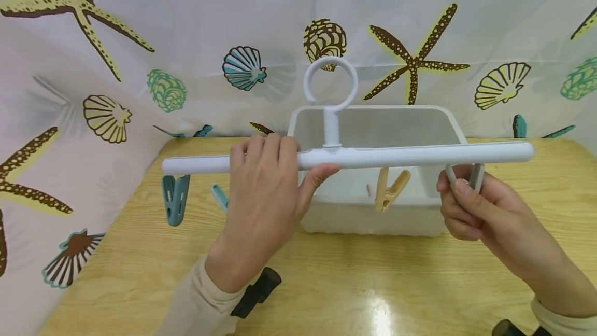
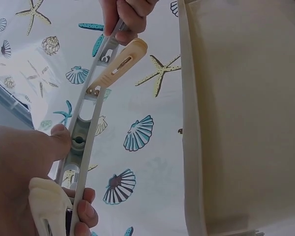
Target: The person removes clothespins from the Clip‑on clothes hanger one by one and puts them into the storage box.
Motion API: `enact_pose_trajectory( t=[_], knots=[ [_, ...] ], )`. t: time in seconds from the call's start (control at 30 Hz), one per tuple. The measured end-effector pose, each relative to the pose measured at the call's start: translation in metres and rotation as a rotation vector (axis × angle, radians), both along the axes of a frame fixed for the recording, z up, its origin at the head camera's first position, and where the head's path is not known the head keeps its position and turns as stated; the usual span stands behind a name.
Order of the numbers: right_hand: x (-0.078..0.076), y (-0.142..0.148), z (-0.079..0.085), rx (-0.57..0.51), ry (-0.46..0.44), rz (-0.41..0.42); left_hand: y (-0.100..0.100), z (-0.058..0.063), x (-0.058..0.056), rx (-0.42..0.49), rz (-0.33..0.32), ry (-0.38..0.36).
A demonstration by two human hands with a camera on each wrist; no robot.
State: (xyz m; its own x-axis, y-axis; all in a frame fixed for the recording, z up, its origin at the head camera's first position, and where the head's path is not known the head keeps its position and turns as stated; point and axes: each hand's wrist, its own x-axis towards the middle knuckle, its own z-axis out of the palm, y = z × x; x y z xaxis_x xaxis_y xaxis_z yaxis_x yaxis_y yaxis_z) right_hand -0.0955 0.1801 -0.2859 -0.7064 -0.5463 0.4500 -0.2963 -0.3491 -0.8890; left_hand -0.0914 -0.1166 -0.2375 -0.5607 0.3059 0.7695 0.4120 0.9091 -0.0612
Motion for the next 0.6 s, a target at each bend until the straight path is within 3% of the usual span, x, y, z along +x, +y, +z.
enact_pose_trajectory(
  t=[0.2, 0.43, 0.6],
  knots=[
    [0.008, -0.009, 0.003, 0.134, 0.209, -0.391, 0.001, -0.001, 0.001, 0.000, 0.004, -0.027],
    [0.012, -0.017, 0.002, 0.402, 0.592, -0.883, 0.002, -0.001, 0.003, -0.014, 0.013, -0.040],
    [0.010, -0.020, 0.002, 0.520, 0.829, -1.120, 0.004, -0.002, 0.004, -0.023, 0.025, -0.023]
  ],
)
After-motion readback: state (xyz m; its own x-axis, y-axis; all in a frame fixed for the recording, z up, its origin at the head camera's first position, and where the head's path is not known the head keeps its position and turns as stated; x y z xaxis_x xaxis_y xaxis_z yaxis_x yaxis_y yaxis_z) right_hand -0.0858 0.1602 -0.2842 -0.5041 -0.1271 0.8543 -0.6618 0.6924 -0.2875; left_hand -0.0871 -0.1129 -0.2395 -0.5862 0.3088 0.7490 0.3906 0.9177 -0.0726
